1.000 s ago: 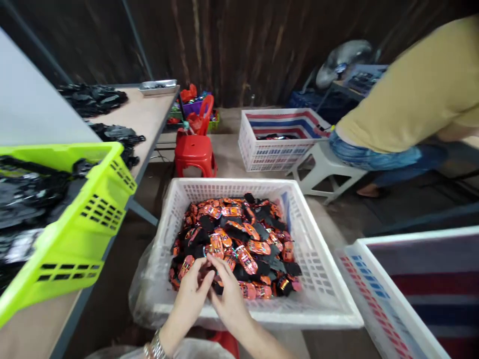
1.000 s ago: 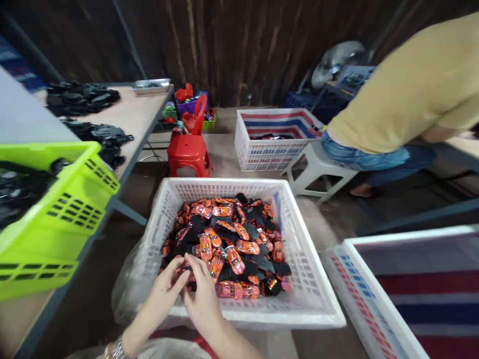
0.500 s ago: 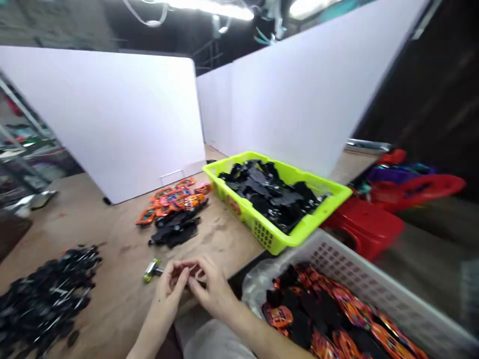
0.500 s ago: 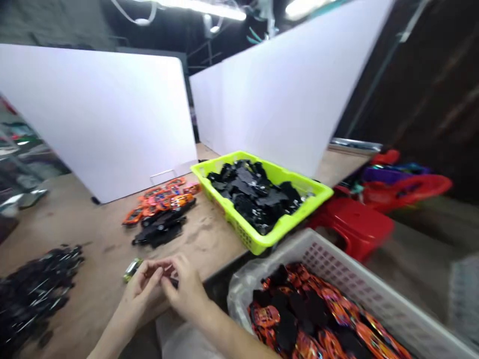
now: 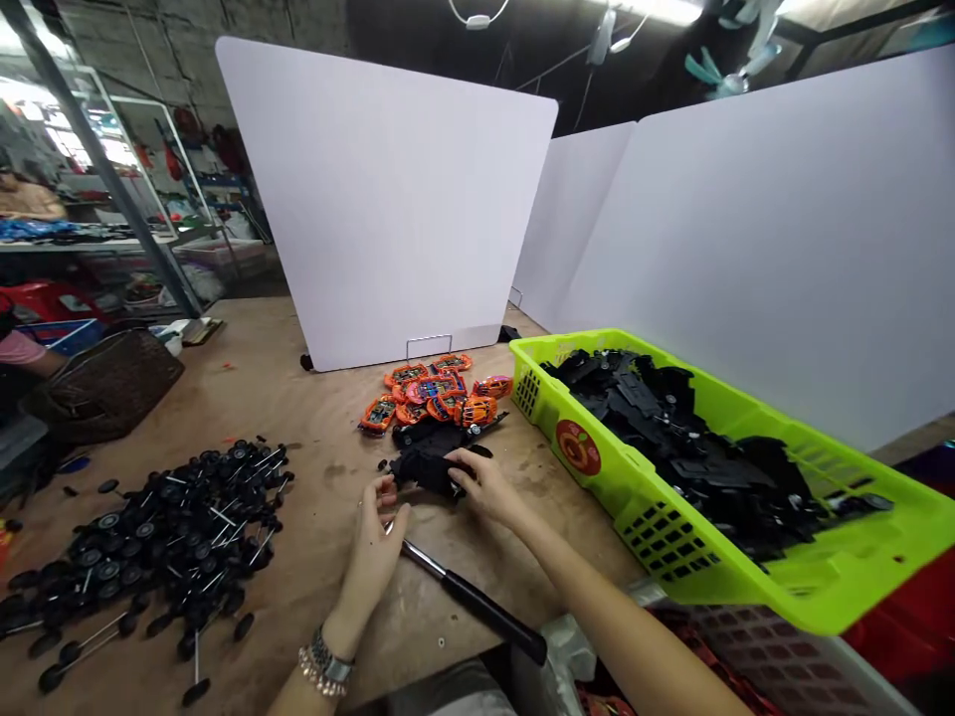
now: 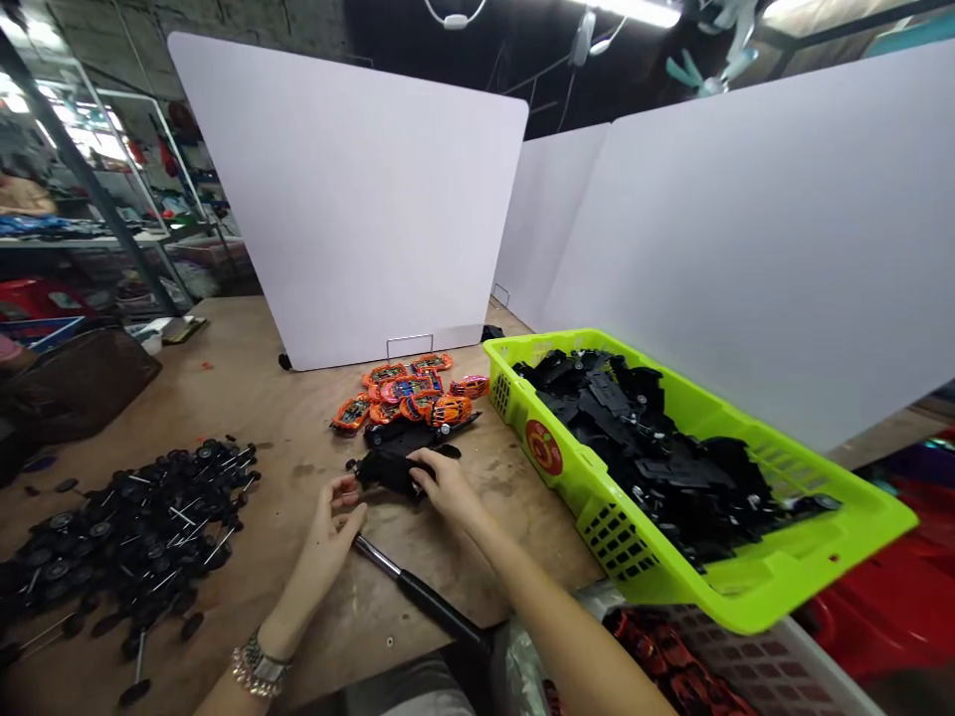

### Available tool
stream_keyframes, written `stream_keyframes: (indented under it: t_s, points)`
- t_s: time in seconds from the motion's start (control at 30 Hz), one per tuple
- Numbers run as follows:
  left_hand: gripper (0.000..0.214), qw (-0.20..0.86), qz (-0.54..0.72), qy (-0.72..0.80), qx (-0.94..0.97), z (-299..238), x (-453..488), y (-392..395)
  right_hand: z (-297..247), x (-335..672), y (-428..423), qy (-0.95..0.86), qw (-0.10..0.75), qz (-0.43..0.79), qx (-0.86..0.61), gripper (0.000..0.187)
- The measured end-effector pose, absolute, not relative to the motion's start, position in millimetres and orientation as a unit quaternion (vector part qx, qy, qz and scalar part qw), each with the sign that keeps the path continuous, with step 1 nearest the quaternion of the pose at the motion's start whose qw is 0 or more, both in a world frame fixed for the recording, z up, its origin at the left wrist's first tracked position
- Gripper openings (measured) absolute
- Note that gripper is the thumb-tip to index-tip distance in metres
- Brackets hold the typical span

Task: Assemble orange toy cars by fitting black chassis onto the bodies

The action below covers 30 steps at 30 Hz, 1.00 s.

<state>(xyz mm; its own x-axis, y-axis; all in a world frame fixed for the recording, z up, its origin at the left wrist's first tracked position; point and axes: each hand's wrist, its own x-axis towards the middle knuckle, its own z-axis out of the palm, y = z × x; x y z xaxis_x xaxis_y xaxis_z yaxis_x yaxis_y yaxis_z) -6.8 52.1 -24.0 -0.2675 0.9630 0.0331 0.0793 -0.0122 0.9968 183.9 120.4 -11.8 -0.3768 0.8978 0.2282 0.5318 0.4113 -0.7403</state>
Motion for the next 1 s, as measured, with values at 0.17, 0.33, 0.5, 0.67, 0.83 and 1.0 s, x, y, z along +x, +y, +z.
stream_keyframes:
  t_s: [0.17, 0.33, 0.5, 0.67, 0.83, 1.0]
  points:
    - [0.048, 0.429, 0.622, 0.545, 0.364, -24, -11, 34, -23, 135, 92, -0.747, 0.331, 0.458, -0.349, 0.026]
    - [0.045, 0.377, 0.707, 0.569, 0.186, -23, -49, -5, -12, 73, 91, -0.786, 0.243, 0.503, -0.264, 0.033]
    - [0.05, 0.483, 0.684, 0.54, 0.089, -21, -78, -30, -9, -21, 141, -0.859, 0.245, 0.339, -0.295, 0.016]
    - [0.054, 0.517, 0.664, 0.535, 0.08, -19, -96, -30, -11, -76, 160, -0.891, 0.198, 0.272, -0.305, 0.03]
    - [0.052, 0.527, 0.657, 0.53, 0.101, -24, -117, -15, 18, -63, 175, -0.935, 0.143, 0.217, -0.24, 0.017]
    - [0.035, 0.564, 0.65, 0.505, 0.064, -20, -116, -7, 38, -39, 178, -0.942, 0.11, 0.188, -0.255, 0.02]
